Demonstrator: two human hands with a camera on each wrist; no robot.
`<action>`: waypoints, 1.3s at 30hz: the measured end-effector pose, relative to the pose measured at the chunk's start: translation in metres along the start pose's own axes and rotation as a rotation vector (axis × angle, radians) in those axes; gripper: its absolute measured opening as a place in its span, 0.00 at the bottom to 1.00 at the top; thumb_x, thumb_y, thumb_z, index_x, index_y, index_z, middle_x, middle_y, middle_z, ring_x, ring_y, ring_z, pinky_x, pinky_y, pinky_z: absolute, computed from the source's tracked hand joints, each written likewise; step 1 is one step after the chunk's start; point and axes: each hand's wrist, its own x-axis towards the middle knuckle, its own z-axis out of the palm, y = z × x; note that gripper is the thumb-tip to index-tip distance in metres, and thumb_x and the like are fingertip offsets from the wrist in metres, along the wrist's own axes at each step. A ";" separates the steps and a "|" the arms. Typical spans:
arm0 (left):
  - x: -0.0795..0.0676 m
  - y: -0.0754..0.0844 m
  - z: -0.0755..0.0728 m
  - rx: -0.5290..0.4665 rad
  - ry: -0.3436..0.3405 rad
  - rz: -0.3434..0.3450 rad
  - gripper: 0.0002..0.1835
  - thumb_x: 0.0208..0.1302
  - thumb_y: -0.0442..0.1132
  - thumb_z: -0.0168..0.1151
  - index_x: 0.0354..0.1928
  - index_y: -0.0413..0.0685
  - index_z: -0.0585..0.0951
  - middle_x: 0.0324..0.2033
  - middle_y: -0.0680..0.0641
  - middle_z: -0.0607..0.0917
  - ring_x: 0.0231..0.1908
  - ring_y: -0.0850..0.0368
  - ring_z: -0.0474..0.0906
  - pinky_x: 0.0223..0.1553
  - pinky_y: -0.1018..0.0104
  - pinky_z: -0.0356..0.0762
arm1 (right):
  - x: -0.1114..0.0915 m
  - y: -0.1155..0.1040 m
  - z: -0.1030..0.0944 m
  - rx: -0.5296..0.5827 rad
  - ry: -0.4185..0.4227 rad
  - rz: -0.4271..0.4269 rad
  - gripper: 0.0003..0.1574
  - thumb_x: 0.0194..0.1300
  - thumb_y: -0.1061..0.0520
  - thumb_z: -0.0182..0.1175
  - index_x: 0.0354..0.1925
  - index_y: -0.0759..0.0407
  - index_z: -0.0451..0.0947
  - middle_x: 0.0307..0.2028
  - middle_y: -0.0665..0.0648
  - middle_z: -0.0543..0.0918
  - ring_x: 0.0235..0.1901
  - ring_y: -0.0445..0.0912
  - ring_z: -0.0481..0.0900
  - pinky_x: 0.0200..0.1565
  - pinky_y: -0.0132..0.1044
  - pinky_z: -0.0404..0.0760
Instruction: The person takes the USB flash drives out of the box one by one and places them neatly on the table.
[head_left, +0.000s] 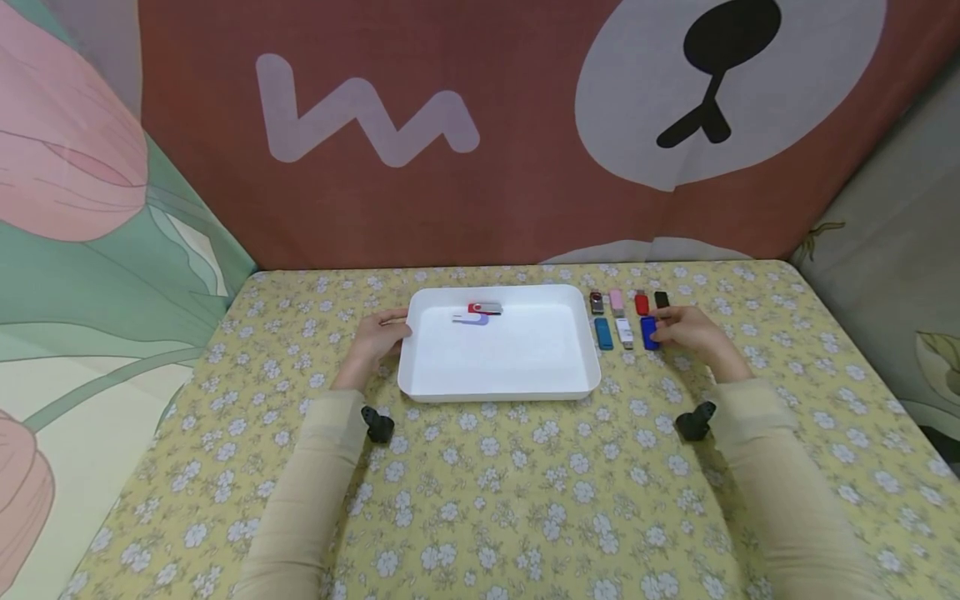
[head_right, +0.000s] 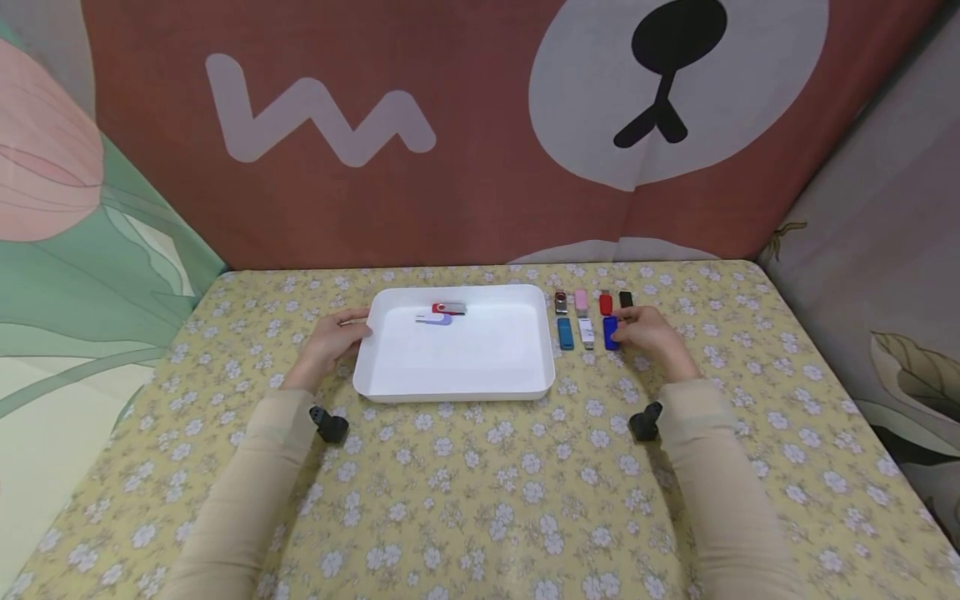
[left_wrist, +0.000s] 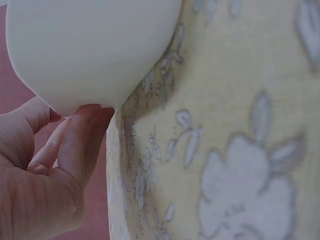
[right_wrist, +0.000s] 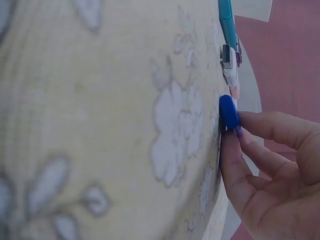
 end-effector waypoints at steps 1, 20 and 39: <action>0.000 0.000 0.000 -0.001 0.000 0.000 0.26 0.64 0.33 0.53 0.66 0.46 0.70 0.58 0.36 0.78 0.54 0.42 0.78 0.50 0.59 0.79 | 0.000 0.000 0.000 0.000 0.001 0.000 0.36 0.68 0.64 0.50 0.70 0.75 0.52 0.60 0.74 0.63 0.49 0.49 0.75 0.45 0.33 0.80; -0.006 0.004 0.001 0.016 0.001 -0.006 0.26 0.65 0.34 0.53 0.66 0.47 0.70 0.58 0.37 0.78 0.54 0.42 0.79 0.50 0.58 0.80 | -0.004 -0.002 -0.002 0.026 -0.009 0.008 0.33 0.74 0.60 0.43 0.71 0.74 0.50 0.67 0.78 0.58 0.61 0.62 0.68 0.57 0.43 0.77; -0.002 0.003 0.000 0.016 -0.002 -0.011 0.27 0.65 0.33 0.53 0.67 0.47 0.69 0.57 0.37 0.78 0.54 0.43 0.78 0.52 0.58 0.79 | 0.002 -0.051 0.014 0.114 0.107 -0.114 0.33 0.73 0.57 0.44 0.72 0.66 0.54 0.67 0.74 0.62 0.64 0.63 0.65 0.65 0.53 0.68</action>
